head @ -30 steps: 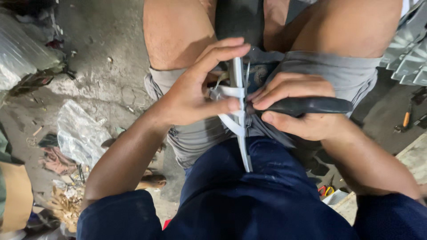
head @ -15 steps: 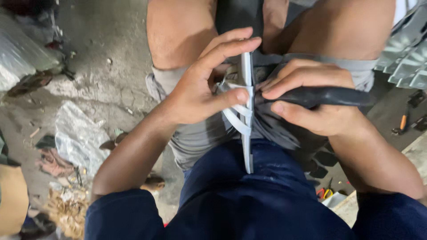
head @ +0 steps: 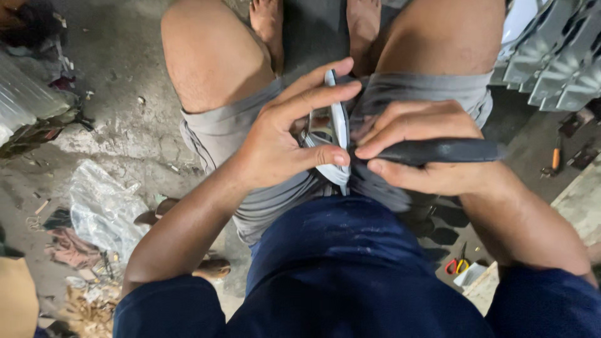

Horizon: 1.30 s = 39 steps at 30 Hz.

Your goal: The person assembles white sandals by attaching black rubber soles to the upper straps. They use a knife to press the sole into place and a grinding machine to smooth the edges. The process is repeated for multiple sandals.

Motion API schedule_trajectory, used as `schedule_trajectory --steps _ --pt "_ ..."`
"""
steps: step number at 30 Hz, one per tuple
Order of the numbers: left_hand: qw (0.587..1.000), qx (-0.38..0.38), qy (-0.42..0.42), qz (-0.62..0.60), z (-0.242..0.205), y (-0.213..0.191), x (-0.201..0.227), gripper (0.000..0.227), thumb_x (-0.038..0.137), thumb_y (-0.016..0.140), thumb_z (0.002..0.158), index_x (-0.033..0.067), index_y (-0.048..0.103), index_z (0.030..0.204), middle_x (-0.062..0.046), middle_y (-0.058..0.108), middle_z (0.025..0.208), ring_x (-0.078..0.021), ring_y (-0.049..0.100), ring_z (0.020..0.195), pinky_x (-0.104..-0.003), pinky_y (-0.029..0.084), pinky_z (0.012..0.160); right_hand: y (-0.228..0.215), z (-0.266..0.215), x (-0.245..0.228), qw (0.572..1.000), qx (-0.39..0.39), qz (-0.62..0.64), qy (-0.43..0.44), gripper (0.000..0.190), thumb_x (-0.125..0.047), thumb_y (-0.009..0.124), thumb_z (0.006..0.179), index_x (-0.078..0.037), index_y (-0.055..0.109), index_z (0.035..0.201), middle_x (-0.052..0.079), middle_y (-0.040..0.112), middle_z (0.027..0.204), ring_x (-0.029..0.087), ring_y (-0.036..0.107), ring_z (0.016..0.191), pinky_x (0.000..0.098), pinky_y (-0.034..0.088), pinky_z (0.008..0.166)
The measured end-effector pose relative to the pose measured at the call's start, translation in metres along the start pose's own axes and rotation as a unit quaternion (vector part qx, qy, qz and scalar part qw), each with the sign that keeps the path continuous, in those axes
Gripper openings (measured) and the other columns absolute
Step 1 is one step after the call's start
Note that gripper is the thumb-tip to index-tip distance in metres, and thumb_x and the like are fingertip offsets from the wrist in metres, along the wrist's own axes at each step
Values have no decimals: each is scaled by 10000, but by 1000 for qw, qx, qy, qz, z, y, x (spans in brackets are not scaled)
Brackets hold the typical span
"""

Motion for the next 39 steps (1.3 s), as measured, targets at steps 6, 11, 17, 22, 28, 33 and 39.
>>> schedule_trajectory --steps 6,11,17,22,28,33,39 --pt "998 -7 -53 -15 0 3 -1 565 220 818 988 125 580 1491 -98 382 1694 -201 508 1467 -316 594 1069 4 -7 4 997 64 -4 -35 174 -59 784 855 -13 733 1015 145 736 1012 245 754 963 300 606 828" --pt "999 -13 -1 42 1 10 6 481 227 790 1029 124 593 1456 -87 437 1615 -208 499 1456 -334 496 1205 7 -13 1 995 75 2 -64 150 -66 775 885 -12 715 1011 141 733 1010 296 763 1036 337 623 913" --pt "998 -7 1 58 0 19 11 385 229 755 1055 139 636 1410 -74 497 1555 -183 553 1401 -326 485 1190 0 -15 -6 991 108 5 -76 150 -50 761 873 -11 711 1010 153 724 1010 267 754 972 329 619 905" --pt "999 -11 -35 24 0 20 8 348 228 726 1061 150 657 1394 -83 524 1538 -186 568 1335 -323 498 1144 -6 -11 -7 996 73 19 -53 171 -58 774 854 -6 718 1008 151 730 1000 250 767 975 314 625 852" --pt "1000 -2 -5 24 5 23 35 396 265 782 1035 179 652 1399 -65 583 1476 -171 570 1315 -318 504 1159 -13 -11 -23 999 42 1 -31 162 -50 781 842 -11 735 993 135 743 976 222 778 944 297 638 834" --pt "997 -28 64 31 14 11 66 762 377 821 945 204 427 1575 -36 562 1479 -168 552 1401 -328 446 1230 -8 -14 -40 989 66 29 -133 158 -80 794 845 -31 725 979 146 737 969 220 800 932 364 648 890" --pt "989 -48 36 133 6 10 37 755 365 890 855 181 533 1493 -27 647 1336 -182 620 1263 -312 520 1107 11 -24 -20 993 72 73 -52 149 -59 780 854 -28 722 988 139 725 971 277 771 967 359 644 864"
Point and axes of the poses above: each hand's wrist, its own z-axis towards the middle knuckle, its own y-axis out of the palm, x = y × z, the point moved 3 cm from there along z, towards the middle knuckle
